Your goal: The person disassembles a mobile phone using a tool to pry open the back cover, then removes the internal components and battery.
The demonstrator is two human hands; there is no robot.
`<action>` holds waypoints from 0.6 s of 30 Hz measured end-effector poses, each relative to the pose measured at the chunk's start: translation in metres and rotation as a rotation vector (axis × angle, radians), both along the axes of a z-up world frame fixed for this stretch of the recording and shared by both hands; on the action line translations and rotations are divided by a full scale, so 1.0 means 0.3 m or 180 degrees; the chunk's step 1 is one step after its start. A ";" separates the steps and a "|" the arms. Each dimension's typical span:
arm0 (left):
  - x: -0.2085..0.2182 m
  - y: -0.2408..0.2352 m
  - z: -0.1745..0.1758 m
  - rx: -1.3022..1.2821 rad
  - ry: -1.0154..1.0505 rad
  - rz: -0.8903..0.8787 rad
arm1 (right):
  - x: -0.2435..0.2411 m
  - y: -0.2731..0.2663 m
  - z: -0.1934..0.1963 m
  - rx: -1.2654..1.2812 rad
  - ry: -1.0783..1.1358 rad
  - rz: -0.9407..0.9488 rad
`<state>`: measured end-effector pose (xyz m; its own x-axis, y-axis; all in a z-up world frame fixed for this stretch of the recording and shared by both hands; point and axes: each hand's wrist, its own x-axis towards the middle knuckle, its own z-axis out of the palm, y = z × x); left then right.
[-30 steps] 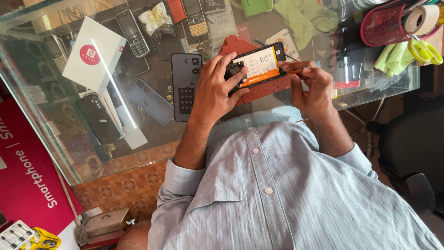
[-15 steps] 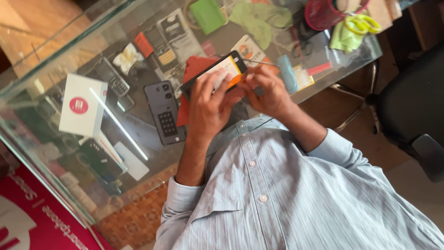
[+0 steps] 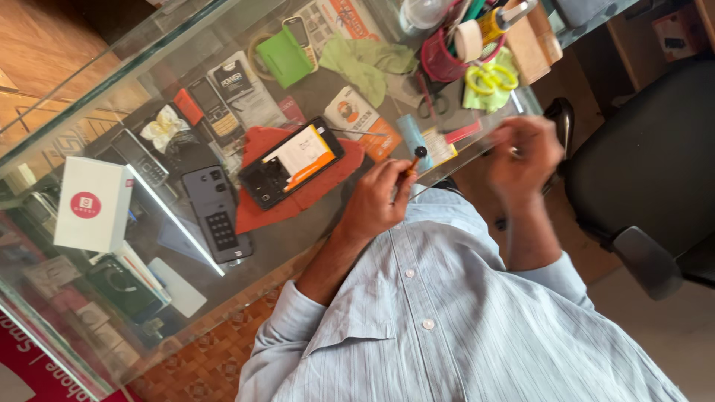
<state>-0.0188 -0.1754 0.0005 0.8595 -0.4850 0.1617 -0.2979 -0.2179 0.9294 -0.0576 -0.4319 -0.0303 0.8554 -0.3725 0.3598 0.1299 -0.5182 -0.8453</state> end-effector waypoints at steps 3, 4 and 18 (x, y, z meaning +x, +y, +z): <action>-0.009 -0.156 -0.041 -0.0295 0.0130 -0.0128 | 0.023 -0.322 -0.149 -0.0446 0.0696 -0.0336; -0.004 -0.208 -0.059 -0.0398 0.0152 -0.0167 | 0.054 -0.421 -0.228 -0.0883 0.0903 -0.0393; 0.063 -0.490 -0.165 -0.0550 0.0402 0.0803 | 0.215 -0.835 -0.771 -0.2172 0.2815 0.1133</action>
<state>0.0002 -0.3224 -0.0491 0.9675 -0.2288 0.1074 -0.1345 -0.1062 0.9852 0.0068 -0.6825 -0.2616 0.9248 -0.0212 -0.3799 -0.1346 -0.9521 -0.2746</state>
